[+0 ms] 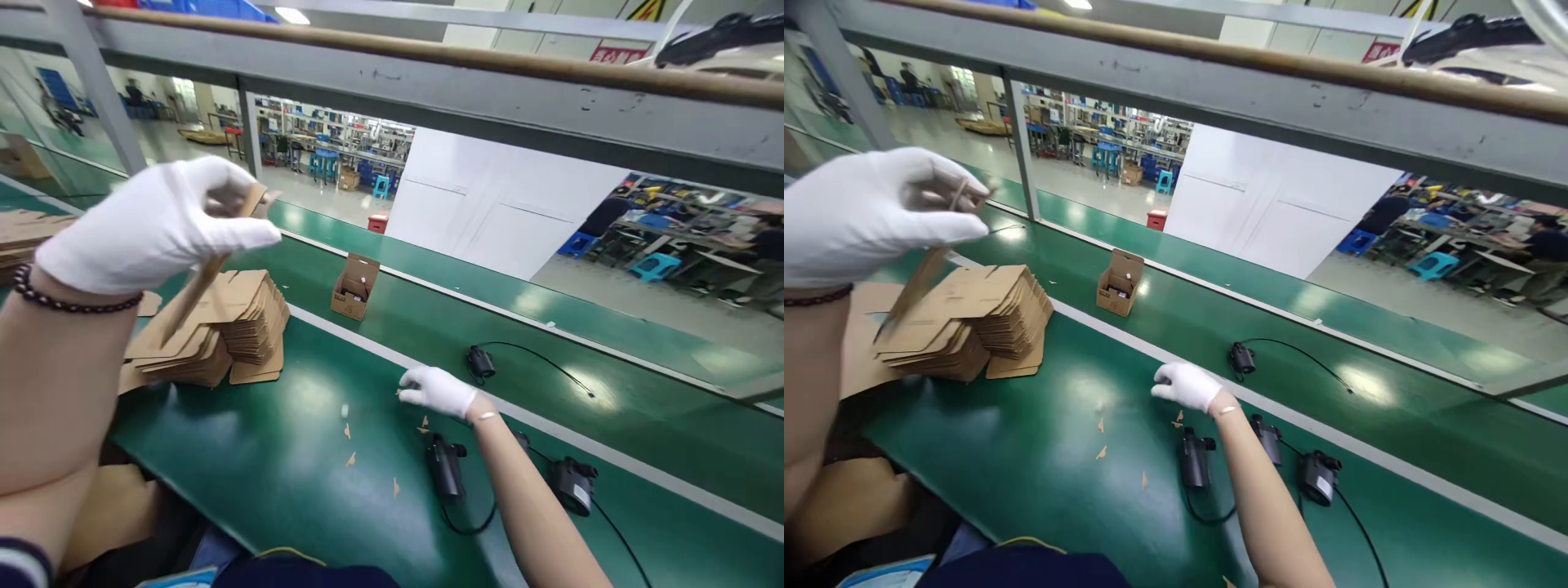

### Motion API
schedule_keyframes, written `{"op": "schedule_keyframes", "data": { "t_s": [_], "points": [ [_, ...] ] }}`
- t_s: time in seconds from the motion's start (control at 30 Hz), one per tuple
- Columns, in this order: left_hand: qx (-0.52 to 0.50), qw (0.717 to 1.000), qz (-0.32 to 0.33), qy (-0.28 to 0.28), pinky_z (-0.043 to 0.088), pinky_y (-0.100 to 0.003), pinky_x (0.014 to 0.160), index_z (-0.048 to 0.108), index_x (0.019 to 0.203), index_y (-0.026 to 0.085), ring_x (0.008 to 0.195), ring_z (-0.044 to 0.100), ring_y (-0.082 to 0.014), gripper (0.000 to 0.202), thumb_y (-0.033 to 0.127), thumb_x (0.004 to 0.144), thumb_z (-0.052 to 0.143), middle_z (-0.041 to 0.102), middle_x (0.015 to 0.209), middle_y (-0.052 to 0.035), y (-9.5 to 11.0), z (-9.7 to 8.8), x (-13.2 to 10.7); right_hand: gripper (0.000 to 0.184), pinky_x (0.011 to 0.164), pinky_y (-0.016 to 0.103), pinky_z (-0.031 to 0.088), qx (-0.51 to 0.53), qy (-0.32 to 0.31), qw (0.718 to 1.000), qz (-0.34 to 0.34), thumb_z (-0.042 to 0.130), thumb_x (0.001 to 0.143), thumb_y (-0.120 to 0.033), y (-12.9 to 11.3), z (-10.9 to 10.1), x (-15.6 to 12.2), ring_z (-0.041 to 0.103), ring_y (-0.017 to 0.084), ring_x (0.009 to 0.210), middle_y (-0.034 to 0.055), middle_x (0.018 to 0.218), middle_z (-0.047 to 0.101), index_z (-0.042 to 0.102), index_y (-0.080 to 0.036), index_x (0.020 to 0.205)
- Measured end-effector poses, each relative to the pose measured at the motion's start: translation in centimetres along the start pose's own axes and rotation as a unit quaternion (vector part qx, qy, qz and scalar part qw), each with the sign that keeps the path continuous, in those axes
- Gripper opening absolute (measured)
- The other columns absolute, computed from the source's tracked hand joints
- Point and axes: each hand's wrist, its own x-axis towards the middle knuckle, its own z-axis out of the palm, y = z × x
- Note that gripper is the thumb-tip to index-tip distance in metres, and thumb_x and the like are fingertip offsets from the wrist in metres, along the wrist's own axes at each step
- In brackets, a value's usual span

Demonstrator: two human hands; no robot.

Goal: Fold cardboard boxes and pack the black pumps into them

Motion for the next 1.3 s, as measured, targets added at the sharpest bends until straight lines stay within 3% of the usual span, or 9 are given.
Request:
{"op": "schedule_keyframes", "data": {
  "t_s": [0.07,0.2,0.3,0.47,0.6,0.73,0.93,1.1,1.3],
  "points": [
    [-0.234,0.971,0.023,-0.053,0.044,-0.046,0.080,0.059,0.105,0.010,0.095,0.061,-0.0318,0.079,0.070,0.054,0.062,0.060,0.092,-0.0002,1.9,-0.2,-2.4,0.060,0.100,0.038,0.045,0.106,0.103,0.985,-0.093,0.057,0.084,-0.055,-3.2,0.0,-0.9,0.055,0.026,0.122,0.0119,0.136,0.056,0.052,-0.022,0.135],
    [-0.534,0.827,0.011,-0.175,0.050,-0.042,0.067,0.061,0.090,0.015,0.084,0.064,-0.0340,0.072,0.069,0.045,0.076,0.063,0.084,-0.0071,1.9,4.5,-4.9,0.091,0.101,0.043,0.046,0.389,0.257,0.850,-0.245,0.041,0.085,-0.071,-9.6,-0.2,-0.6,0.039,0.024,0.138,0.0132,0.160,0.017,-0.003,-0.027,0.152],
    [-0.586,0.791,-0.011,-0.172,0.050,-0.039,0.072,0.062,0.086,0.018,0.090,0.063,-0.0314,0.060,0.064,0.052,0.079,0.063,0.087,-0.0081,0.5,9.7,-5.3,0.078,0.101,0.041,0.046,0.484,0.272,0.793,-0.250,0.041,0.087,-0.067,-11.8,-0.1,0.3,0.043,0.024,0.135,0.0135,0.154,0.031,0.014,-0.025,0.147],
    [-0.556,0.829,-0.041,0.044,0.047,-0.031,0.087,0.059,0.079,0.019,0.095,0.061,-0.0199,0.049,0.046,0.050,0.088,0.063,0.101,-0.0046,-1.0,16.6,-6.7,0.047,0.093,0.040,0.050,0.568,0.303,0.750,-0.154,0.023,0.092,-0.051,-11.2,1.5,0.3,0.058,0.024,0.119,0.0140,0.135,0.054,0.032,-0.022,0.128],
    [-0.648,0.758,-0.064,0.047,0.050,-0.029,0.071,0.057,0.069,0.018,0.066,0.062,-0.0144,0.046,0.059,0.065,0.076,0.065,0.069,-0.0009,-0.6,19.0,-8.9,0.041,0.092,0.040,0.052,0.635,0.321,0.692,-0.122,0.039,0.088,-0.054,-10.8,2.5,-0.2,0.065,0.021,0.098,0.0090,0.109,0.065,0.037,-0.024,0.116],
    [-0.700,0.705,-0.096,0.053,0.039,-0.021,0.045,0.051,0.062,0.019,0.041,0.048,-0.0087,0.047,0.060,0.071,0.072,0.048,0.044,0.0053,-0.1,18.7,-9.4,0.047,0.098,0.043,0.048,0.673,0.300,0.662,-0.139,0.047,0.086,-0.065,-11.4,3.1,-0.9,0.062,0.022,0.107,0.0072,0.122,0.062,0.049,-0.026,0.111],
    [-0.618,0.773,-0.074,0.125,0.041,-0.020,0.047,0.057,0.067,0.018,0.045,0.050,-0.0077,0.041,0.055,0.068,0.076,0.055,0.053,0.0043,-0.4,17.9,-7.6,0.060,0.107,0.044,0.041,0.578,0.291,0.743,-0.171,0.056,0.080,-0.069,-12.1,4.1,-1.9,0.051,0.027,0.126,0.0084,0.137,0.054,0.059,-0.025,0.119],
    [-0.510,0.860,0.004,0.002,0.044,-0.035,0.100,0.068,0.086,0.018,0.117,0.056,-0.0252,0.052,0.068,0.075,0.059,0.065,0.120,-0.0111,0.0,18.5,-9.3,0.041,0.106,0.044,0.040,0.494,0.430,0.742,-0.141,0.054,0.086,-0.058,-11.7,4.3,-1.6,0.054,0.026,0.120,0.0110,0.133,0.055,0.064,-0.020,0.096],
    [-0.379,0.922,0.062,0.052,0.037,-0.044,0.107,0.063,0.089,0.016,0.121,0.054,-0.0287,0.028,0.042,0.085,0.054,0.057,0.133,-0.0149,0.5,18.3,-11.1,0.025,0.102,0.046,0.044,0.433,0.494,0.738,-0.155,0.045,0.093,-0.037,-11.9,4.6,-2.3,0.058,0.024,0.116,0.0119,0.130,0.059,0.062,-0.020,0.100]
  ]
}}
